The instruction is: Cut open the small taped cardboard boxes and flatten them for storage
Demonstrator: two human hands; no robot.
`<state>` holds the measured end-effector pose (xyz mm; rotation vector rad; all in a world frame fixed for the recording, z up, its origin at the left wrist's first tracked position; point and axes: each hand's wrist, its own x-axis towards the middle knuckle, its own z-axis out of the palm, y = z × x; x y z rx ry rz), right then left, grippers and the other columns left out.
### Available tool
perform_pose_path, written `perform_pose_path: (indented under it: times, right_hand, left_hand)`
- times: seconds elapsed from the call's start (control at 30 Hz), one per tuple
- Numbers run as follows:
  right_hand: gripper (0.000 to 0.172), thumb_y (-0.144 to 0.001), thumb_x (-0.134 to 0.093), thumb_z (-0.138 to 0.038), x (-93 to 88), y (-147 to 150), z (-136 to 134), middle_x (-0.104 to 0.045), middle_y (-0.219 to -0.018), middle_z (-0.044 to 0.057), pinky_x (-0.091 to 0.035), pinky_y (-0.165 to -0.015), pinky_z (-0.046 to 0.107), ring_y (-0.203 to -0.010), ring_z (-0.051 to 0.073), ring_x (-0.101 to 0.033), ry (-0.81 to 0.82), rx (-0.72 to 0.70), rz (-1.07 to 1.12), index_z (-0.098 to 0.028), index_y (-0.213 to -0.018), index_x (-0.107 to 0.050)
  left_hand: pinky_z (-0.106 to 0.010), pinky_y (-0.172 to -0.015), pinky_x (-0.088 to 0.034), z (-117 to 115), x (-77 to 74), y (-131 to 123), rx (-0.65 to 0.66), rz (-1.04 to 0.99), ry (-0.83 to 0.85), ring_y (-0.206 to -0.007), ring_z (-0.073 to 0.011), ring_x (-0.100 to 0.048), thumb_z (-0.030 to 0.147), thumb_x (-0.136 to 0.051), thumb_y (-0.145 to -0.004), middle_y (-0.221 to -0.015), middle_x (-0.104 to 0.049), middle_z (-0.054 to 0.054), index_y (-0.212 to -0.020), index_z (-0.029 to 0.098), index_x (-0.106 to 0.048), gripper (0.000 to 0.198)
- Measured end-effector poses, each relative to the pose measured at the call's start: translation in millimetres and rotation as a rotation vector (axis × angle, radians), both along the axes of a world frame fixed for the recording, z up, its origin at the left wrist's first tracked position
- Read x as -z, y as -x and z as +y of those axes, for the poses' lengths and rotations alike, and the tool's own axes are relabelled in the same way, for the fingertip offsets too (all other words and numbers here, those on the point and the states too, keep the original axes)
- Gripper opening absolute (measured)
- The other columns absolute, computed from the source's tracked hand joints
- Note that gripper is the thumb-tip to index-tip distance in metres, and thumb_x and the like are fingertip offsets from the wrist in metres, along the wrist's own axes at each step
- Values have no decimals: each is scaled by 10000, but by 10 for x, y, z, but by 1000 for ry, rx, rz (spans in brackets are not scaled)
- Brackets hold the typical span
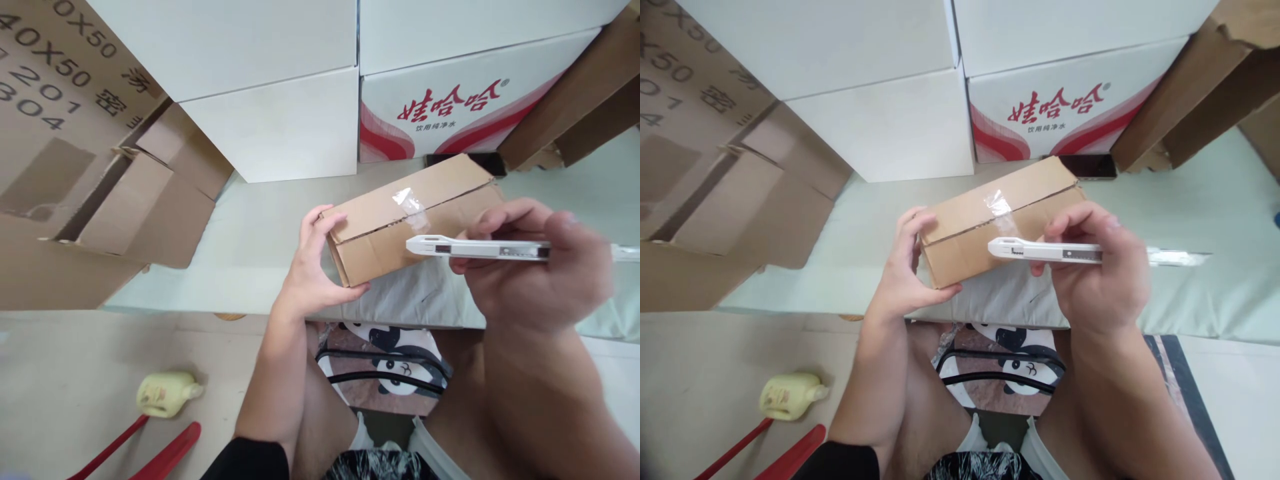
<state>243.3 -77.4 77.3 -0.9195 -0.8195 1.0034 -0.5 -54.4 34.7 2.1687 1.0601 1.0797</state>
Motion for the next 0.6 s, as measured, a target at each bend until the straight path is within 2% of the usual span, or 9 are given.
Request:
perform_pose_path:
  times: [0.33,0.6]
  right_hand:
    - [316,-753,-660,-485,-6,-12,1,-622,-544,15,-445,-363,303,-383,165,-589,1,-22,46,-202,-630,-725]
    - [323,-804,-618,-472,21,-20,-14,-617,-567,27,-443,-406,328,-418,171,-587,-16,-38,18,-205,-654,-722]
  left_hand:
    - [-540,-1200,-432,-15,-16,-18,0,14,6,-1516,-372,-345,353,-945,-609,-1503,-347,-148,-1449,299,-412,997]
    - [-551,-1211,-416,-10,-16,-16,8,13,8,-1516,-373,-346,373,-940,-623,-1508,-335,-152,-1445,293,-414,979]
